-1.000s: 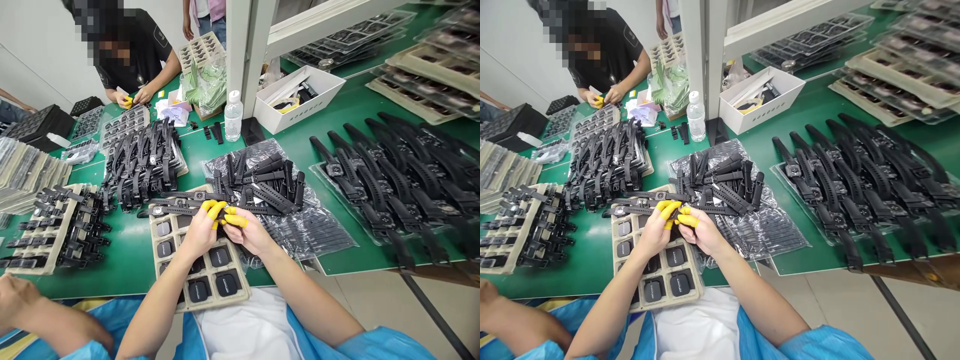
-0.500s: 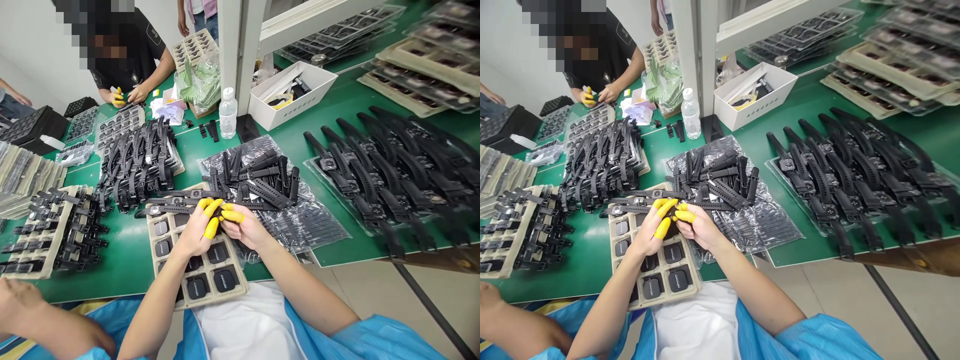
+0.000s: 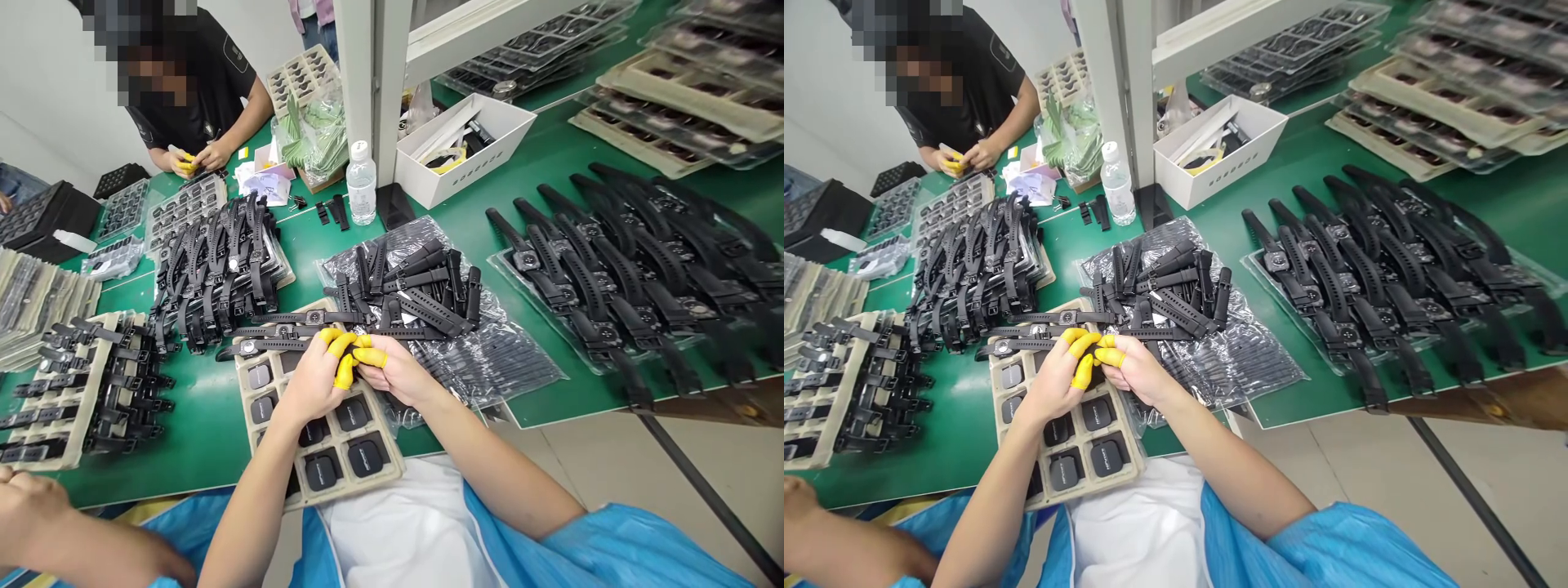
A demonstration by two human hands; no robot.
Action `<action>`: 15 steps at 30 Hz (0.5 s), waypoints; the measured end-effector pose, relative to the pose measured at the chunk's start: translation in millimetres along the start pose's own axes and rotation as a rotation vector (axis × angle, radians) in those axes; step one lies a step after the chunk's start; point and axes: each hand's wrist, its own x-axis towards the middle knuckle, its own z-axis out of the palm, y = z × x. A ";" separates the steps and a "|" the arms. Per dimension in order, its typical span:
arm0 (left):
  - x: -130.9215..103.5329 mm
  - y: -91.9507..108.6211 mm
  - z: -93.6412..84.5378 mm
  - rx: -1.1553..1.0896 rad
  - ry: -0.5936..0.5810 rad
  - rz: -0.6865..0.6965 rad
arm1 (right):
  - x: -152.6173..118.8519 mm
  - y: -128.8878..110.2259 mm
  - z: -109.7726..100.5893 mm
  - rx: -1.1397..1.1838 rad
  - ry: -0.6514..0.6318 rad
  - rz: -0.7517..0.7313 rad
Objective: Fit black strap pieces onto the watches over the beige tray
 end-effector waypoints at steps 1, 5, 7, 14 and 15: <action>0.4 -0.3 -0.7 -0.052 0.002 -0.006 | -0.2 0.7 -0.4 -0.005 -0.010 -0.004; 0.5 -0.2 -1.4 -0.160 0.028 -0.011 | -1.1 5.5 -2.2 -0.094 -0.017 -0.120; -0.6 1.4 -3.6 -0.157 0.046 -0.010 | -1.5 7.7 -3.7 -0.246 0.013 -0.244; -13.1 0.8 -56.7 0.047 0.050 -0.201 | -6.5 -0.7 -9.7 -0.830 0.039 -0.467; -16.4 -1.6 -68.0 0.092 0.019 -0.247 | -8.0 -3.8 -9.5 -0.898 0.043 -0.494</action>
